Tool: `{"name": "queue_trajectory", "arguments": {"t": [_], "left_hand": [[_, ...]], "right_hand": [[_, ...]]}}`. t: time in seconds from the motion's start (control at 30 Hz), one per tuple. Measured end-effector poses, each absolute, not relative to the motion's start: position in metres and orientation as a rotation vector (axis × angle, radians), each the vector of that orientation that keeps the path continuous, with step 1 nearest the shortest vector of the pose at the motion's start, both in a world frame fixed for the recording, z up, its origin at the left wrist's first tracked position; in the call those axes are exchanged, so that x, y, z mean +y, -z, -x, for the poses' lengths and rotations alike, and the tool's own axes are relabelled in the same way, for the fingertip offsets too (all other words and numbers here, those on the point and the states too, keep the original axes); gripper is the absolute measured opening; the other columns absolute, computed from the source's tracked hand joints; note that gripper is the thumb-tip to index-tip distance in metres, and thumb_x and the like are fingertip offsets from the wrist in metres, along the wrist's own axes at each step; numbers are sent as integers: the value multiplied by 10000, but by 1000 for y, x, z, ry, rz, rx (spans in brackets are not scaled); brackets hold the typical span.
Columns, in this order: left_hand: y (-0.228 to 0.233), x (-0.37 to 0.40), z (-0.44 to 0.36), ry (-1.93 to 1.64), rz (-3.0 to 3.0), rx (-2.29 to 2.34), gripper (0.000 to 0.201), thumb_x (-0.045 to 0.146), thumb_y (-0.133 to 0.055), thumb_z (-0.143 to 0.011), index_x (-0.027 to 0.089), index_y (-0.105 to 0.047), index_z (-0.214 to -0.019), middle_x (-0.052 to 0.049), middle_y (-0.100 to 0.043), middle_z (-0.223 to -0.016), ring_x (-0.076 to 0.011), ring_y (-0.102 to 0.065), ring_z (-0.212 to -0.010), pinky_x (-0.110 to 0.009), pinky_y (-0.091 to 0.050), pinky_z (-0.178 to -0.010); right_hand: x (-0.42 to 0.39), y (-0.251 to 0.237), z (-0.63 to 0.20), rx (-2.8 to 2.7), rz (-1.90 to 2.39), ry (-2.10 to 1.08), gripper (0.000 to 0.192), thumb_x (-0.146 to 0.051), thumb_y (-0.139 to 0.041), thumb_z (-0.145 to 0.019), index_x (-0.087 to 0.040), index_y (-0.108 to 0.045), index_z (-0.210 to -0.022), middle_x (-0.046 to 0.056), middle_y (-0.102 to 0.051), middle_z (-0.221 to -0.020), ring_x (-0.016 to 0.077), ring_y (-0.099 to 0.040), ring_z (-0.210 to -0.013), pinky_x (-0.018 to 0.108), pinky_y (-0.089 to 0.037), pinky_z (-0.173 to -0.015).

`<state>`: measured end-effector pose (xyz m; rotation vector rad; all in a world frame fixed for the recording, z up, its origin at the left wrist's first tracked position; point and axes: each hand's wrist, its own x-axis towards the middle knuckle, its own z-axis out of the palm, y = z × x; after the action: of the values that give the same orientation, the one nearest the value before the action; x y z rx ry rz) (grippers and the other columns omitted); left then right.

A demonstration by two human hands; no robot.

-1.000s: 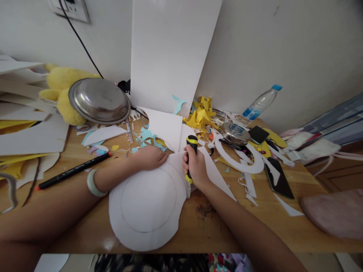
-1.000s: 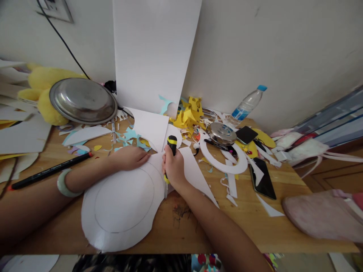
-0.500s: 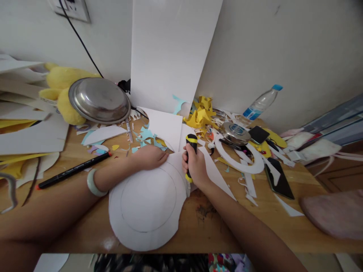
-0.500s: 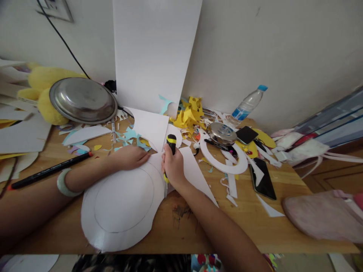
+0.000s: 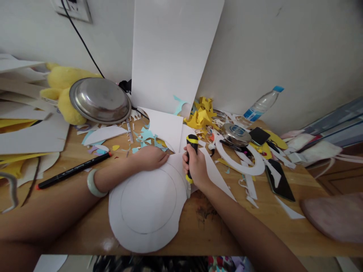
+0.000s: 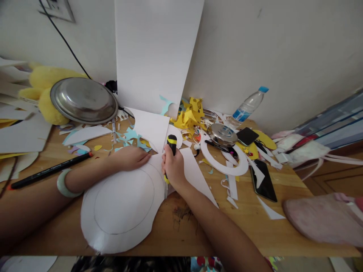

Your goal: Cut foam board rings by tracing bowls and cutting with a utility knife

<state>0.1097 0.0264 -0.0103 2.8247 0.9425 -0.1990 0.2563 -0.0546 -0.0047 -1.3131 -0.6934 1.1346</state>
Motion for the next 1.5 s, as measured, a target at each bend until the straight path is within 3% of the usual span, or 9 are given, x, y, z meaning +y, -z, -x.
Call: {"name": "queue_trajectory", "arguments": {"t": [0.43,0.77,1.5], "left_hand": [[10,22,-111,173,-2809,999,473,356,-236,-903,173,-659,-797,-87,-671,-799,-219,-618,-704,-275,-402,-552],[9,22,-111,183,-2843,973,510,360,-211,-914,162,-664,-788,-96,-666,-762,-214,-619,-677,-277,-402,-554],[10,25,-110,174,-2882,869,501,347,-219,-919,153,-663,-790,-103,-664,-722,-207,-611,-627,-284,-401,-552]], "right_hand": [[-83,-3,-255,-772,1168,-1053,296,-478,-532,-775,-197,-438,-786,-85,-461,-536,57,-432,-345,189,-359,-330],[-78,-1,-253,-711,1173,-1024,308,-499,-524,-772,-208,-423,-772,-114,-389,-484,38,-316,-262,166,-234,-241],[-58,7,-255,-716,1318,-1060,312,-507,-500,-771,-205,-424,-770,-112,-385,-475,43,-320,-256,178,-235,-236]]}}
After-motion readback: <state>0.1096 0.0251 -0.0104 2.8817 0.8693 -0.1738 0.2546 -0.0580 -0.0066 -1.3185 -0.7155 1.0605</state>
